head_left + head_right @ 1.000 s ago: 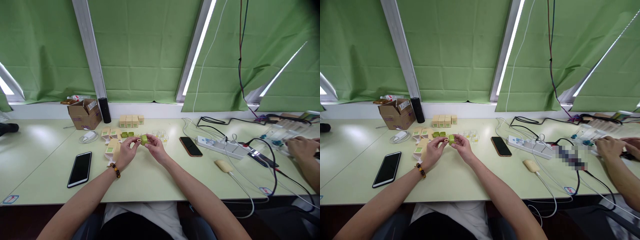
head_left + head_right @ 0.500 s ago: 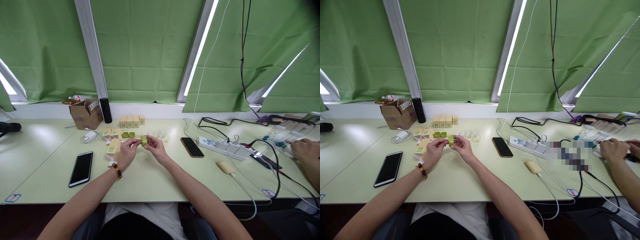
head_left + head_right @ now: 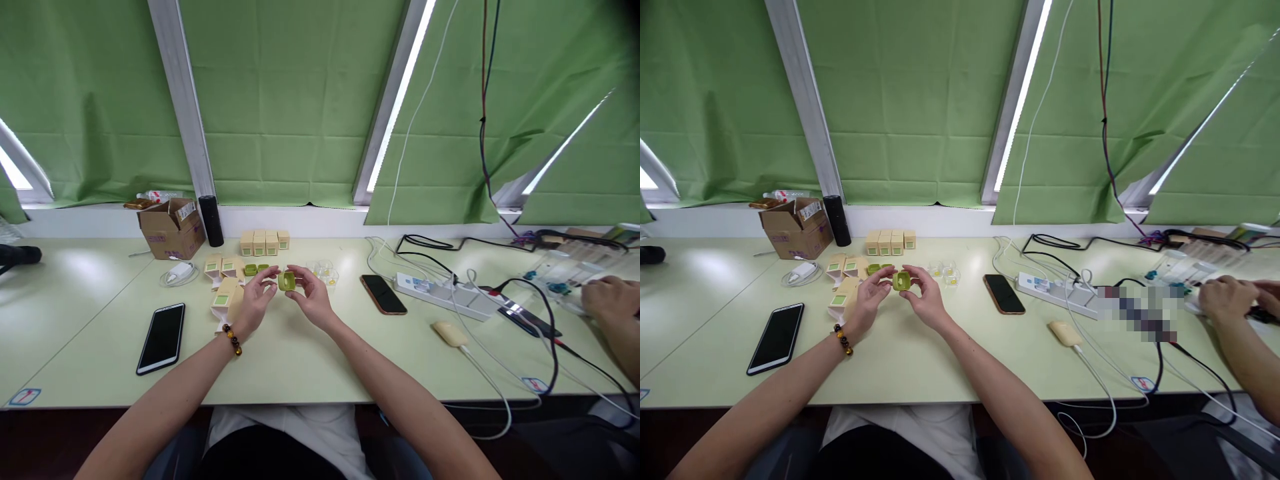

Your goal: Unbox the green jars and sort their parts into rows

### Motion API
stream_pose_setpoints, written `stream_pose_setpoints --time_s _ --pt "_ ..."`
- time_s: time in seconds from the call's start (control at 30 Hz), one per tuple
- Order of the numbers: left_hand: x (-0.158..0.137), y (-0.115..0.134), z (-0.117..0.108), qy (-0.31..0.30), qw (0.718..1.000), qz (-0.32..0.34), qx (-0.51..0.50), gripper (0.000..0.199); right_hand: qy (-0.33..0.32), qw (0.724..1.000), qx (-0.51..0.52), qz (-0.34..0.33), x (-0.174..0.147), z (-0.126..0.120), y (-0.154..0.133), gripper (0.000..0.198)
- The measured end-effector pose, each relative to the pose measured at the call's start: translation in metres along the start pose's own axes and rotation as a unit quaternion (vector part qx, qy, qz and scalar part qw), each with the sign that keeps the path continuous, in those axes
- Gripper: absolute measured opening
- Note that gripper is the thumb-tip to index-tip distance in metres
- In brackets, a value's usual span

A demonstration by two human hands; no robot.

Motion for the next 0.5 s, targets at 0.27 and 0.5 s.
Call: stream_pose_setpoints --time_s 0.27,0.5 --pt "0.004 -0.016 0.007 -0.097 0.992 -0.035 -0.078 0.06 -0.001 0.997 -0.068 -0.03 -0.001 -0.006 -0.004 0.047" --pt "0.002 -0.019 0.005 -0.022 0.999 -0.032 -0.026 0.049 -0.007 1.0 -0.002 -0.015 0.0 -0.007 0.0 0.043"
Point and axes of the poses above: each hand's wrist, its own x-axis towards the middle knuckle, its own z-axis out of the palm, y = z × x, the point moved 6 cm from there along x, towards the middle knuckle, and after that the axes turned 2 degrees about z, right-handed, at the moved point
